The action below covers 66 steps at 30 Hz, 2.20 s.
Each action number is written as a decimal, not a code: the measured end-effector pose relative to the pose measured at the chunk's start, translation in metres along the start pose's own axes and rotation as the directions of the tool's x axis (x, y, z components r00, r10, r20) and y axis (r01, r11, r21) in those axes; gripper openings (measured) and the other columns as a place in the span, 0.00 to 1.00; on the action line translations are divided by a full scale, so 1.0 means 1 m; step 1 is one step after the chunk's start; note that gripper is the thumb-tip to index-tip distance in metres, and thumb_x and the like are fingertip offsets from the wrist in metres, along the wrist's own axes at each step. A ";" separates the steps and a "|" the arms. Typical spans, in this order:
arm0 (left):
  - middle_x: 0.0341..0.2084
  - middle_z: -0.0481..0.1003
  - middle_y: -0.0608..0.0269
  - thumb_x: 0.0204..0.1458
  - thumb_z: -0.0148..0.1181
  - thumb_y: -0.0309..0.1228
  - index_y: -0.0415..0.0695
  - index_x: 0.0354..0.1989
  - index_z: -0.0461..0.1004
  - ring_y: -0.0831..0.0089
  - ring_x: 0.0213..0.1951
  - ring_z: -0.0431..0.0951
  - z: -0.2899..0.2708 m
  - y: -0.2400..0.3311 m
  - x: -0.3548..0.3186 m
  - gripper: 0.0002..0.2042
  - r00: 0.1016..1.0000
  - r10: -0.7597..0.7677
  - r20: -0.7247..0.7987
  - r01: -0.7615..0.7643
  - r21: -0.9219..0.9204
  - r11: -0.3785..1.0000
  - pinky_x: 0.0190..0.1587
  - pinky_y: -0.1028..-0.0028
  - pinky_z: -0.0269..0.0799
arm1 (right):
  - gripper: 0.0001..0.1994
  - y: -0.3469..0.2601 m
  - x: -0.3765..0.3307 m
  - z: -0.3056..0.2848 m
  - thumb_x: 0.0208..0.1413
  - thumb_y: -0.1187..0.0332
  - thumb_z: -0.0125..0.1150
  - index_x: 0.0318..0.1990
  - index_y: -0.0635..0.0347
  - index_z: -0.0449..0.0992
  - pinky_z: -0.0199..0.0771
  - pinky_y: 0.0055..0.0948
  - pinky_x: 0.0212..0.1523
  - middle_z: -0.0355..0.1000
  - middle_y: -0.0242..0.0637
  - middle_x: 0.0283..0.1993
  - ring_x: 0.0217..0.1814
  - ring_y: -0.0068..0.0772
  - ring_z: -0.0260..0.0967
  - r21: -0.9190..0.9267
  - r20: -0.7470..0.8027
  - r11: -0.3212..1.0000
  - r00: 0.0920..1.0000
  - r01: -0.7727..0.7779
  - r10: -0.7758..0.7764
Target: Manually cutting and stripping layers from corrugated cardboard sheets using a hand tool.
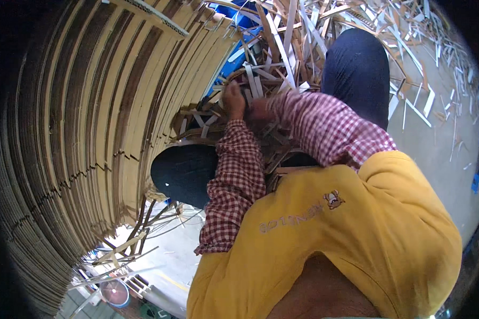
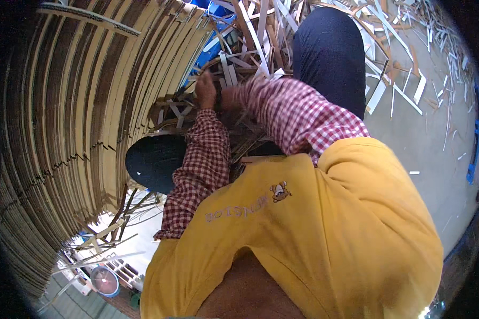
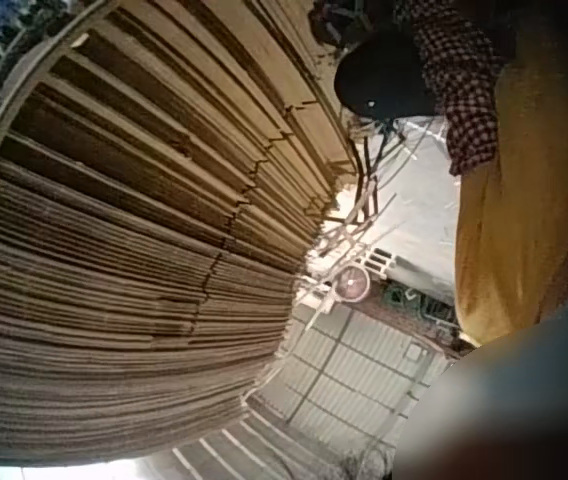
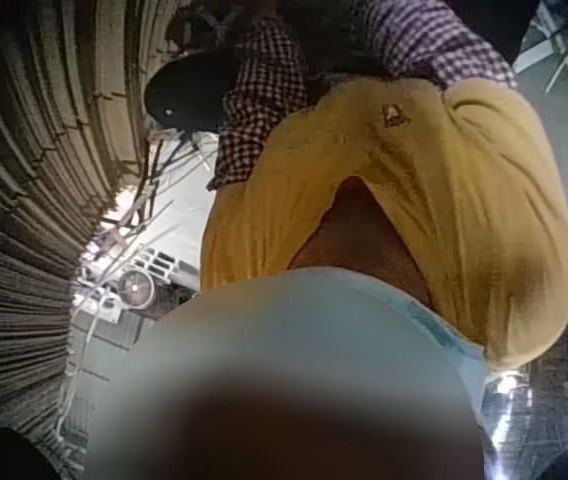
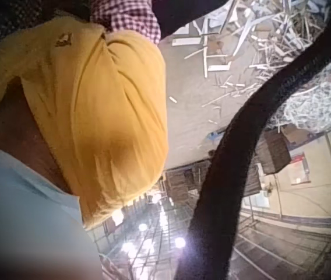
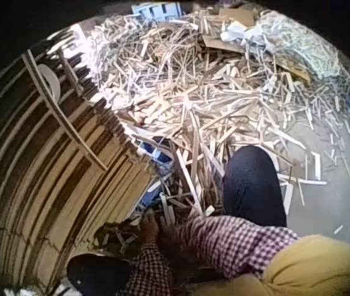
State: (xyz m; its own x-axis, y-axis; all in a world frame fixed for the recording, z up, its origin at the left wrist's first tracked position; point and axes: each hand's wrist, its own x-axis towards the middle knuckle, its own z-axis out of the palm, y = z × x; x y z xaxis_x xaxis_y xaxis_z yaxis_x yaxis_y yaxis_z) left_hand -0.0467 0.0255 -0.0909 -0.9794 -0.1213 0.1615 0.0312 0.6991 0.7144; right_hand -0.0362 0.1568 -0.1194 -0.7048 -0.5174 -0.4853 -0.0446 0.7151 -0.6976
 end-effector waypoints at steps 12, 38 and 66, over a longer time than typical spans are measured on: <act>0.29 0.73 0.49 0.56 0.40 0.40 0.33 0.34 0.72 0.64 0.31 0.73 -0.026 -0.012 -0.025 0.20 0.934 -0.353 -0.052 0.346 -0.108 0.932 0.34 0.68 0.67 | 0.23 -0.013 0.074 -0.051 0.41 0.50 0.57 0.28 0.67 0.73 0.66 0.38 0.39 0.70 0.52 0.29 0.37 0.45 0.69 0.149 -0.189 0.975 0.964 -0.162 0.189; 0.16 0.64 0.54 0.56 0.40 0.37 0.34 0.30 0.69 0.64 0.19 0.61 -0.004 -0.020 -0.033 0.17 0.941 -0.309 0.138 0.310 0.016 0.951 0.25 0.65 0.57 | 0.30 -0.001 0.072 -0.067 0.37 0.46 0.59 0.38 0.69 0.71 0.62 0.35 0.45 0.68 0.53 0.41 0.46 0.42 0.66 0.192 -0.076 0.953 0.965 -0.234 0.252; 0.27 0.72 0.49 0.53 0.44 0.34 0.37 0.33 0.72 0.55 0.32 0.72 0.011 -0.030 -0.027 0.13 0.954 -0.256 0.157 0.255 0.031 0.967 0.35 0.61 0.68 | 0.23 -0.002 0.029 -0.084 0.36 0.53 0.63 0.35 0.63 0.75 0.68 0.31 0.30 0.72 0.40 0.28 0.30 0.32 0.70 0.040 -0.032 0.940 0.940 -0.339 0.341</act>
State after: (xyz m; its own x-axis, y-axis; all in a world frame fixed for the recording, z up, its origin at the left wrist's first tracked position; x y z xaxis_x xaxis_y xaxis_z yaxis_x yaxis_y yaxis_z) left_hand -0.0234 0.0158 -0.1244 -0.9734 -0.1840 -0.1362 -0.2255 0.6668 0.7103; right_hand -0.1160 0.1800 -0.0880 -0.7004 -0.2272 -0.6766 0.2256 0.8289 -0.5119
